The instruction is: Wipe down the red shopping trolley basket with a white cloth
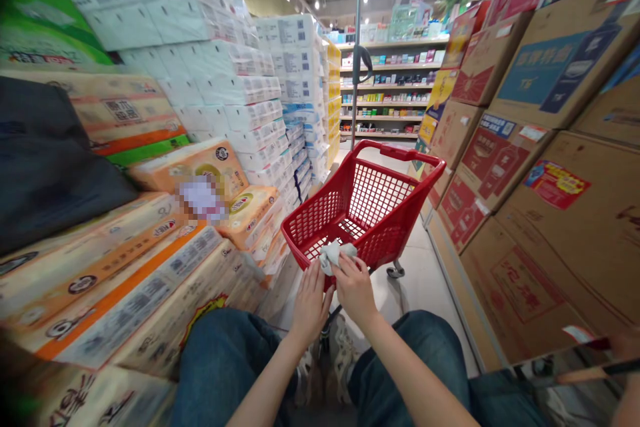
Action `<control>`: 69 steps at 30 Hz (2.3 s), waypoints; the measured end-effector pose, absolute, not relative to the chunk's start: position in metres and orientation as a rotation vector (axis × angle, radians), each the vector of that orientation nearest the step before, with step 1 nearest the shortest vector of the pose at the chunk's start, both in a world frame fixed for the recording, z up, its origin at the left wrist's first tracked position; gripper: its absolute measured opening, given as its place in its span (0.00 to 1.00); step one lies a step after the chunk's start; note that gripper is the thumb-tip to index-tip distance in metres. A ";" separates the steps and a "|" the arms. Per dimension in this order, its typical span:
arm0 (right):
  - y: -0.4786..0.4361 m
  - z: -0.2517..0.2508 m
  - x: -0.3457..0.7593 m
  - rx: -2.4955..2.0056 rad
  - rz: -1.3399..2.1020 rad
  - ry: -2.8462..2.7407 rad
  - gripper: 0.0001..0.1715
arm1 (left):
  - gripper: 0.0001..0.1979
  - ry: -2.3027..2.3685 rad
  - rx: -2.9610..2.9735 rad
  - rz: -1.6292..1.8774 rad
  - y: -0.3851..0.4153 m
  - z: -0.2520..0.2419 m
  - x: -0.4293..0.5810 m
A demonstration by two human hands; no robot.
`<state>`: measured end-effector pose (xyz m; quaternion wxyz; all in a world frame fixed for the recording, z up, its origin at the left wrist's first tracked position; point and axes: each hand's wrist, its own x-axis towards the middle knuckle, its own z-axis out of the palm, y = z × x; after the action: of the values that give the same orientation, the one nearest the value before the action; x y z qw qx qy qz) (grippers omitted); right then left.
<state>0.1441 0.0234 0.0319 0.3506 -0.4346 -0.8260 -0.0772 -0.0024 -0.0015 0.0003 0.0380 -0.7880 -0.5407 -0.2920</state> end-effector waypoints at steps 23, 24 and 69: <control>0.025 0.030 0.141 -1.219 -0.154 -2.044 0.28 | 0.28 -1.658 -2.445 -0.940 -0.002 -0.001 -0.003; 0.022 0.030 0.140 -1.193 -0.155 -2.079 0.28 | 0.28 -1.665 -2.444 -0.934 -0.002 -0.001 -0.004; 0.037 0.029 0.154 -1.293 -0.229 -2.048 0.30 | 0.29 -1.637 -2.402 -0.966 0.000 -0.006 -0.002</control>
<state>0.1540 0.0374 0.0287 0.3472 -0.4984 -0.7895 -0.0881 -0.0017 -0.0004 -0.0057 0.0392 -0.7835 -0.5341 -0.3150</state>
